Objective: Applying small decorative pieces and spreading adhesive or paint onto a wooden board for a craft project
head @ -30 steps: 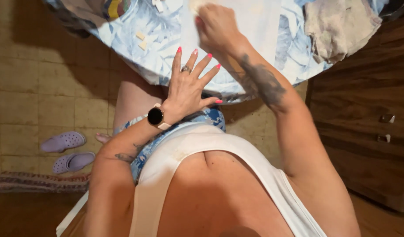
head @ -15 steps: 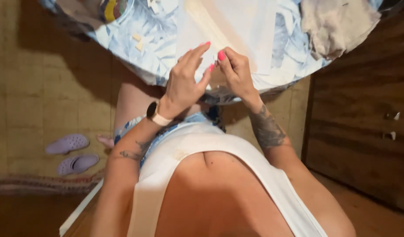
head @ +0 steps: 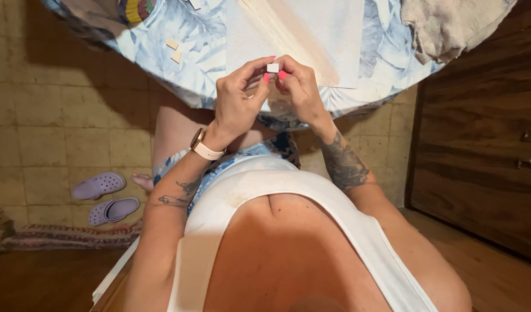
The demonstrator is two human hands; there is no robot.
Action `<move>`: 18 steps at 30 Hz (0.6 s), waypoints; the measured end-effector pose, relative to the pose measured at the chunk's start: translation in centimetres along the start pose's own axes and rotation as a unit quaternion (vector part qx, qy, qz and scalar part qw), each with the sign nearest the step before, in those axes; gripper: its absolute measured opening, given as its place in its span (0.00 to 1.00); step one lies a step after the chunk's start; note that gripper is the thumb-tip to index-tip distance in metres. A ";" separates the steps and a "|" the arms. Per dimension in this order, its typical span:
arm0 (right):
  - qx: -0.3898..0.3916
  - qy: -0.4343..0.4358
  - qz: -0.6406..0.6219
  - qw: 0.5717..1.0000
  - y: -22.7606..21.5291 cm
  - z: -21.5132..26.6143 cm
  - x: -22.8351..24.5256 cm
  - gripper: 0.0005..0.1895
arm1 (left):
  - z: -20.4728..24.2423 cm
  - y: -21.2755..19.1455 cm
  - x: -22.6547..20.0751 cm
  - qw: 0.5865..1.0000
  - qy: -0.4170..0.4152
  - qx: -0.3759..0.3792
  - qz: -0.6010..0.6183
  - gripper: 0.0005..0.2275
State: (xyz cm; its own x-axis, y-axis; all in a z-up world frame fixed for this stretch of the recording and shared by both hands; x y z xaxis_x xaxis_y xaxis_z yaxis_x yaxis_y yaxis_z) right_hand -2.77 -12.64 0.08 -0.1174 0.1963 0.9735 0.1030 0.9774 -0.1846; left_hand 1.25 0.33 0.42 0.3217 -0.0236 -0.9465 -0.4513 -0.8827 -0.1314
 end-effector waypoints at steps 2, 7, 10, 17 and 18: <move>0.005 -0.004 0.000 1.000 -0.1 0.1 -0.2 0.09 | 0.0 0.0 -0.1 1.000 -0.003 0.006 0.008 0.11; 0.011 -0.026 0.035 0.999 0.0 0.1 0.2 0.07 | 0.0 -0.1 0.1 1.000 -0.015 0.004 0.005 0.10; 0.014 -0.046 0.065 0.997 0.2 -0.1 0.4 0.09 | 0.2 -0.3 -0.1 1.000 -0.008 0.004 0.001 0.10; 0.064 -0.058 0.056 0.995 1.1 -1.5 1.7 0.15 | 0.6 -1.9 0.0 0.999 0.027 -0.024 -0.036 0.11; 0.067 -0.057 0.058 0.994 1.4 -1.5 1.6 0.15 | 0.7 -2.0 0.2 0.999 0.027 -0.027 -0.034 0.11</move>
Point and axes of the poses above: each hand's wrist, its own z-axis away from the middle knuckle, its own y-axis out of the palm, x = y × z, the point moved 1 cm from there along -z, towards the middle knuckle, and after that the axes turned 3 degrees about -y, right-handed, at the moved point
